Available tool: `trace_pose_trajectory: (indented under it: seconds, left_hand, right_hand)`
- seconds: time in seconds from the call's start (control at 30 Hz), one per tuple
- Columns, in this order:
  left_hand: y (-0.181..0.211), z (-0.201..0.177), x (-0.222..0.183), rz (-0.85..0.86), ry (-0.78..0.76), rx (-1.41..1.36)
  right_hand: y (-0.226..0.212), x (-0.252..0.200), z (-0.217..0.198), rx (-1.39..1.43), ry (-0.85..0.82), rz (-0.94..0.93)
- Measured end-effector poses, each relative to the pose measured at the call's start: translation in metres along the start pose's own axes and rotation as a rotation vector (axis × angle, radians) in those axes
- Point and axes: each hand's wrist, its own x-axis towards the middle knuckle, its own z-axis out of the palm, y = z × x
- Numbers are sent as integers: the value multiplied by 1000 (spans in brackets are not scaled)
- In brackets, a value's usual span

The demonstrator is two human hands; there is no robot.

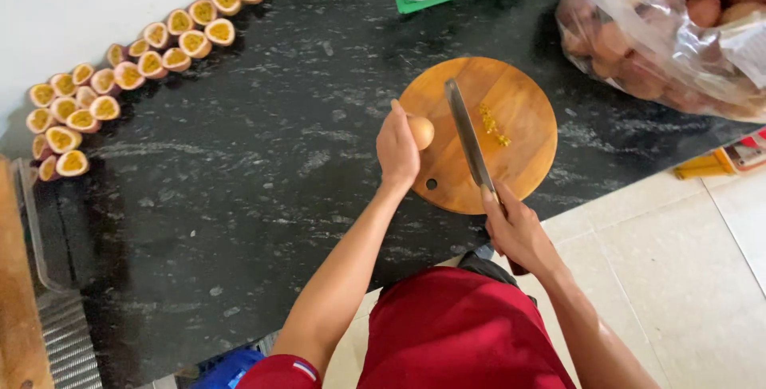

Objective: Cutting passion fruits in half on a wooden cutting board and arranging them on a granite countertop.

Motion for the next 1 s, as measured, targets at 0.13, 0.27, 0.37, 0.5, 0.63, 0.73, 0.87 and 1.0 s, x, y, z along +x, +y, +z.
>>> trace_pose_trajectory:
  seconds: [0.13, 0.27, 0.37, 0.5, 0.63, 0.73, 0.87, 1.0]
  left_hand:
    - [16, 19, -18, 351, 93, 399]
    - [40, 8, -25, 421, 95, 584]
    - [22, 3, -20, 463, 74, 628]
    - [11, 6, -14, 488, 83, 606]
    - [10, 9, -14, 446, 76, 618]
    - [9, 8, -14, 491, 119, 590]
    - [6, 8, -16, 459, 100, 580]
    - [2, 8, -13, 483, 79, 672]
  right_hand:
    - [17, 12, 15, -82, 106, -123]
    - [13, 16, 25, -124, 213, -354]
    - [9, 14, 32, -120, 242, -426]
    - [-2, 14, 34, -167, 258, -455]
    - [-12, 14, 36, -200, 220, -410]
    - [-13, 15, 41, -213, 230, -445]
    - [-19, 9, 44, -234, 239, -437]
    - [-18, 13, 43, -253, 237, -436]
